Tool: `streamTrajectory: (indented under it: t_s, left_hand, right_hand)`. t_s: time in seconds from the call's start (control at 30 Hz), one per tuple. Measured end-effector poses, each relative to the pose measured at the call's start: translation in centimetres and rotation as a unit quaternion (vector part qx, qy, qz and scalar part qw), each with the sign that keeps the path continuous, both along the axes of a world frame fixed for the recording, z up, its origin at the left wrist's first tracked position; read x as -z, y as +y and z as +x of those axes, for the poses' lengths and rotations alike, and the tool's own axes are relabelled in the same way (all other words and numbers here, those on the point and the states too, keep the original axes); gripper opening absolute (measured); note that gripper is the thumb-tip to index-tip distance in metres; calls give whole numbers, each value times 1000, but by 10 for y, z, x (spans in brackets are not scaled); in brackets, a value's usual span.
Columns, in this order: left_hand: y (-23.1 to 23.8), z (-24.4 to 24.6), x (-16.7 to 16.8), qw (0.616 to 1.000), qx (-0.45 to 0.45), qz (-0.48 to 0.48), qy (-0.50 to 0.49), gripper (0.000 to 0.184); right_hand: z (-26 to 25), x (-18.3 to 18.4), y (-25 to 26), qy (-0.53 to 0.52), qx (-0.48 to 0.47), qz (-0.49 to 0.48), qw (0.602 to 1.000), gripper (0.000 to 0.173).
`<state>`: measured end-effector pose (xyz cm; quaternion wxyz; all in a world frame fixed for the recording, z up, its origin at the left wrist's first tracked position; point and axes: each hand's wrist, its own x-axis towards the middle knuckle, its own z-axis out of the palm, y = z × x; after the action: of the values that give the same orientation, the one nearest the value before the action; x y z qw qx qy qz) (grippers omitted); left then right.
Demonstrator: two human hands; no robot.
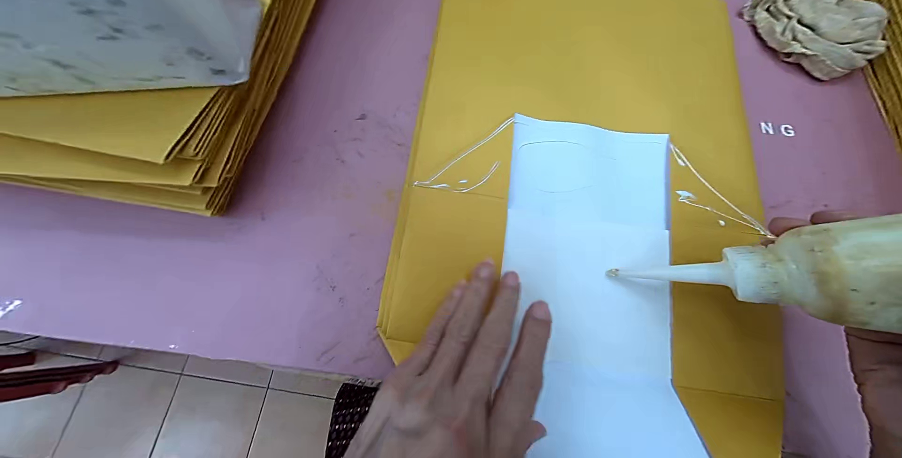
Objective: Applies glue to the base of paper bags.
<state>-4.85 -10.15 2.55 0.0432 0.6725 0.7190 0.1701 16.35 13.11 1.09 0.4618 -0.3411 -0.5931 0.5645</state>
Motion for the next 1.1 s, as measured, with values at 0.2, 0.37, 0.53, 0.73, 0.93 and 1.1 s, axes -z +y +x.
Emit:
streamTrajectory:
  t_s: [0.2,0.37,0.53,0.73,0.93,1.1]
  left_hand:
    - [-17,6,39,994,-52,60,-77,66]
    - [-21,14,55,974,-72,154,-148,58]
    - [-23,15,70,951,-65,234,-189,61]
    - [-20,21,56,976,-55,164,-134,44]
    - [-4,63,14,994,67,39,-83,38]
    - [21,99,17,996,84,24,14,58]
  right_hand:
    - [7,-5,1,-36,-99,4,994,54]
    - [-37,-11,-8,-29,-122,59,990,49]
    - [-96,-28,-37,-27,-144,17,989,37]
    - [-59,-18,-34,-63,-65,155,984,50]
    - [8,-19,-60,-132,-5,207,969,71]
    - [26,-15,-84,-137,17,258,956,86]
